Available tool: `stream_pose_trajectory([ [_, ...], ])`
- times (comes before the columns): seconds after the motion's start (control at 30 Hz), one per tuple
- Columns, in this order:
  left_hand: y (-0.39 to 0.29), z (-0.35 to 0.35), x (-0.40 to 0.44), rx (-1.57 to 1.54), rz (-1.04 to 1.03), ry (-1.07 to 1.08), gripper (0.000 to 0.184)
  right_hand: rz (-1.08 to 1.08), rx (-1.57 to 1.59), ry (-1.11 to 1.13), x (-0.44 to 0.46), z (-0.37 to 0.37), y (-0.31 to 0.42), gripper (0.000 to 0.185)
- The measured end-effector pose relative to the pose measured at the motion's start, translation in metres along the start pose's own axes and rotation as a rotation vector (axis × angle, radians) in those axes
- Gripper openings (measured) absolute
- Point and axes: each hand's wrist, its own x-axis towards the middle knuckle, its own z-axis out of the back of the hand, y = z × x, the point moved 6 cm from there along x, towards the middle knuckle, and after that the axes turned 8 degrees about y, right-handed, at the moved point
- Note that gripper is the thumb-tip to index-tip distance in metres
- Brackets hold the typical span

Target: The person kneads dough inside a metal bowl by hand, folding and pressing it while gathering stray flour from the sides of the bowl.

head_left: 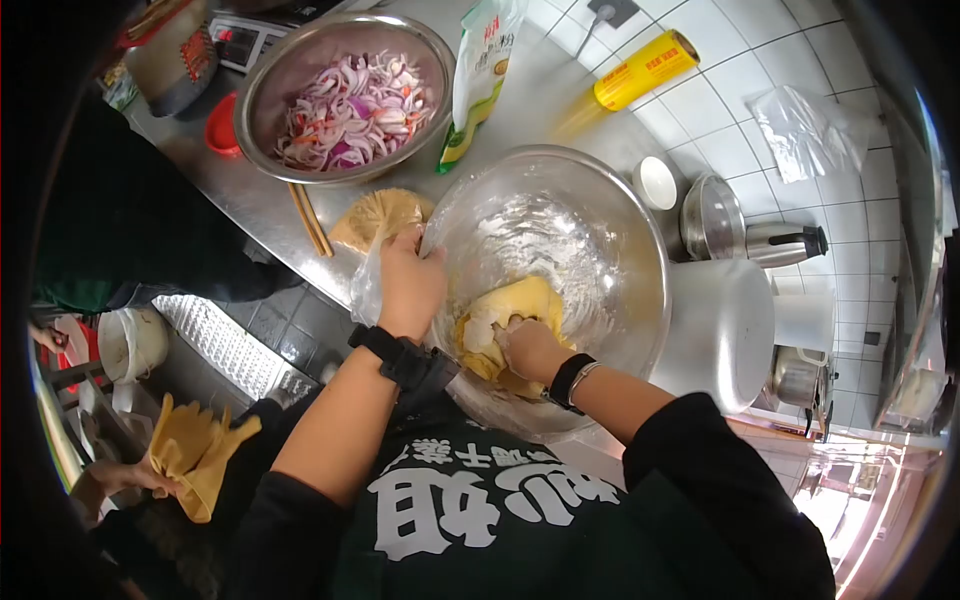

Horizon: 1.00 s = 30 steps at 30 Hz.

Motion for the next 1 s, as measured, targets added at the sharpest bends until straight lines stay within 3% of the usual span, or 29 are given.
stream_pose_trajectory([
  [0.03,-0.003,0.001,0.001,-0.030,0.002,0.010,0.035,0.024,0.005,-0.025,-0.001,0.007,-0.001,0.028],
  [0.13,-0.001,-0.002,-0.003,-0.075,0.020,0.041,0.034,0.526,0.409,-0.255,-0.028,0.040,-0.029,0.033],
  [0.2,0.008,-0.002,-0.001,-0.063,0.010,0.014,0.034,0.136,0.725,-0.114,-0.055,0.070,-0.072,0.044],
  [0.3,0.010,-0.002,-0.002,-0.071,-0.004,-0.013,0.034,-0.453,0.772,0.195,-0.081,0.036,-0.105,0.044],
  [0.43,0.004,-0.002,-0.006,-0.019,0.003,-0.026,0.035,-0.240,1.100,-0.004,-0.067,-0.027,-0.066,0.044],
  [0.53,-0.003,0.003,-0.003,0.045,-0.028,-0.039,0.035,-0.141,1.313,-0.121,-0.048,-0.029,-0.035,0.042],
  [0.6,-0.020,0.005,-0.008,0.165,-0.049,-0.054,0.035,-0.044,1.167,-0.200,-0.033,-0.012,-0.020,0.041],
  [0.7,-0.012,0.000,0.003,0.092,-0.017,0.056,0.037,0.167,0.552,-0.329,-0.020,0.026,-0.008,0.040],
  [0.77,-0.017,0.000,0.002,0.181,-0.041,0.028,0.037,0.156,0.226,-0.357,0.002,0.027,0.001,0.039],
  [0.8,-0.020,0.002,0.002,0.224,-0.050,0.005,0.037,0.035,0.148,-0.195,0.018,0.021,0.001,0.034],
  [0.9,-0.030,0.002,-0.002,0.284,-0.092,-0.013,0.038,0.125,-0.068,-0.535,0.044,0.004,0.004,0.024],
  [0.93,-0.028,0.002,-0.002,0.275,-0.066,-0.002,0.038,0.144,-0.037,-0.454,0.046,0.019,0.006,0.019],
  [1.0,-0.029,0.001,-0.001,0.259,-0.030,0.028,0.037,-0.140,0.203,-0.264,0.055,0.028,0.000,0.018],
])
